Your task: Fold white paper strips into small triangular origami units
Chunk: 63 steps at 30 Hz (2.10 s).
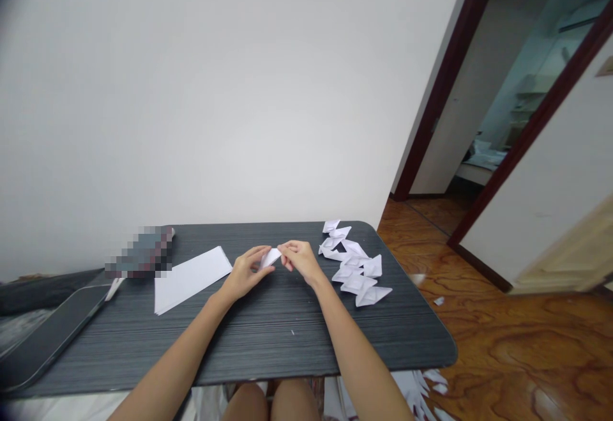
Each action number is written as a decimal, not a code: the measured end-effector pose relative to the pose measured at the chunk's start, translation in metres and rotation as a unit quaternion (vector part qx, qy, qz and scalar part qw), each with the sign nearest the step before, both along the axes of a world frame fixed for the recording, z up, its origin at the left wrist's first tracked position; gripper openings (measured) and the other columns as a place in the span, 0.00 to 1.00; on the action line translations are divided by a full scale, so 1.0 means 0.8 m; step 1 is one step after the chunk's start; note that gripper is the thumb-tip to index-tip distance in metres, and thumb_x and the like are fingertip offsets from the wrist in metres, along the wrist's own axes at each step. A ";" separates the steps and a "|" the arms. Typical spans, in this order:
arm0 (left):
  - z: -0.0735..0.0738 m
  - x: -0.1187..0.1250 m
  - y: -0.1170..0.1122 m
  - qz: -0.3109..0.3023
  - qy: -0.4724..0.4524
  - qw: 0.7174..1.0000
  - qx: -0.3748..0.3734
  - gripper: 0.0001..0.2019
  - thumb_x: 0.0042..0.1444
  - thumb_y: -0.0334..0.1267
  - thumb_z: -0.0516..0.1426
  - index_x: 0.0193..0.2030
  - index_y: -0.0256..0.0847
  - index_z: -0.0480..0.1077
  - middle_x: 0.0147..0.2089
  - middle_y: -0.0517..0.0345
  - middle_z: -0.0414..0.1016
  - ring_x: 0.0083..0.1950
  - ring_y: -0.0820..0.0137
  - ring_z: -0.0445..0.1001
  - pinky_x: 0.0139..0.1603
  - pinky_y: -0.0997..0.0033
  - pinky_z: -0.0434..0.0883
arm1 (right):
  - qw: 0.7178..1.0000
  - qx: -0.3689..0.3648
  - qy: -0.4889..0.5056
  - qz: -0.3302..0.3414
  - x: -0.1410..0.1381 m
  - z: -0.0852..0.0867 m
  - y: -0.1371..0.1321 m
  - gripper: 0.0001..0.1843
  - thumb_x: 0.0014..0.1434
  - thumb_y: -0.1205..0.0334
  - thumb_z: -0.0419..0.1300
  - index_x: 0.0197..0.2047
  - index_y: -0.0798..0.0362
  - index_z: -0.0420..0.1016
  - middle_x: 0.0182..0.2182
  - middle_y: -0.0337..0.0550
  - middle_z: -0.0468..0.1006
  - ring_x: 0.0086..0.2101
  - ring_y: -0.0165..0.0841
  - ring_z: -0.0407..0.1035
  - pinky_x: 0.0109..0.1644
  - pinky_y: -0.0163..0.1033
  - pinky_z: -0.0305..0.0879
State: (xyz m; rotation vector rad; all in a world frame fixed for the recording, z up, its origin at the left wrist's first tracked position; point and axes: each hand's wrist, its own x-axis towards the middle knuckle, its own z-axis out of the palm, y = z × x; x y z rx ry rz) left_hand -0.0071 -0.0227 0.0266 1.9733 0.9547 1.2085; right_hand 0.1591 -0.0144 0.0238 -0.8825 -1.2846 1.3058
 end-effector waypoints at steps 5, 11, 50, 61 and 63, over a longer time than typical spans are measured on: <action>-0.008 0.013 0.000 0.000 -0.094 0.994 -0.053 0.23 0.42 0.40 0.58 0.48 0.37 0.66 0.47 0.49 0.65 0.39 0.67 0.72 0.39 0.66 0.71 | 1.000 0.012 0.017 0.013 -0.018 -0.004 -0.002 0.17 0.39 0.61 0.63 0.35 0.58 0.71 0.25 0.39 0.73 0.21 0.24 0.63 0.22 0.28 0.56; -0.008 0.016 0.002 -0.062 -0.158 0.974 -0.149 0.25 0.43 0.39 0.58 0.49 0.36 0.60 0.49 0.46 0.64 0.37 0.67 0.73 0.38 0.67 0.71 | 0.998 0.050 -0.018 0.028 -0.019 -0.007 -0.002 0.18 0.44 0.58 0.60 0.39 0.57 0.72 0.29 0.41 0.74 0.27 0.27 0.65 0.28 0.31 0.60; -0.010 0.013 0.010 -0.046 -0.285 0.929 -0.230 0.27 0.41 0.38 0.60 0.48 0.38 0.55 0.35 0.53 0.74 0.33 0.70 0.74 0.39 0.65 0.70 | 0.997 0.059 -0.029 -0.041 -0.014 0.001 -0.005 0.22 0.46 0.57 0.58 0.46 0.55 0.69 0.25 0.38 0.70 0.21 0.23 0.61 0.22 0.29 0.57; -0.007 0.012 0.010 -0.076 -0.352 0.880 -0.310 0.21 0.44 0.31 0.57 0.47 0.32 0.61 0.32 0.50 0.75 0.34 0.68 0.74 0.45 0.61 0.68 | 0.998 0.057 -0.035 0.019 -0.001 0.005 -0.005 0.21 0.44 0.61 0.59 0.44 0.54 0.69 0.29 0.40 0.71 0.23 0.23 0.61 0.24 0.29 0.56; -0.007 0.012 0.009 -0.077 -0.348 0.880 -0.313 0.21 0.45 0.30 0.57 0.48 0.32 0.61 0.32 0.51 0.75 0.34 0.69 0.74 0.45 0.62 0.68 | 0.992 0.098 -0.084 -0.002 -0.002 0.004 -0.004 0.19 0.44 0.63 0.60 0.42 0.55 0.71 0.31 0.42 0.71 0.26 0.25 0.63 0.27 0.30 0.59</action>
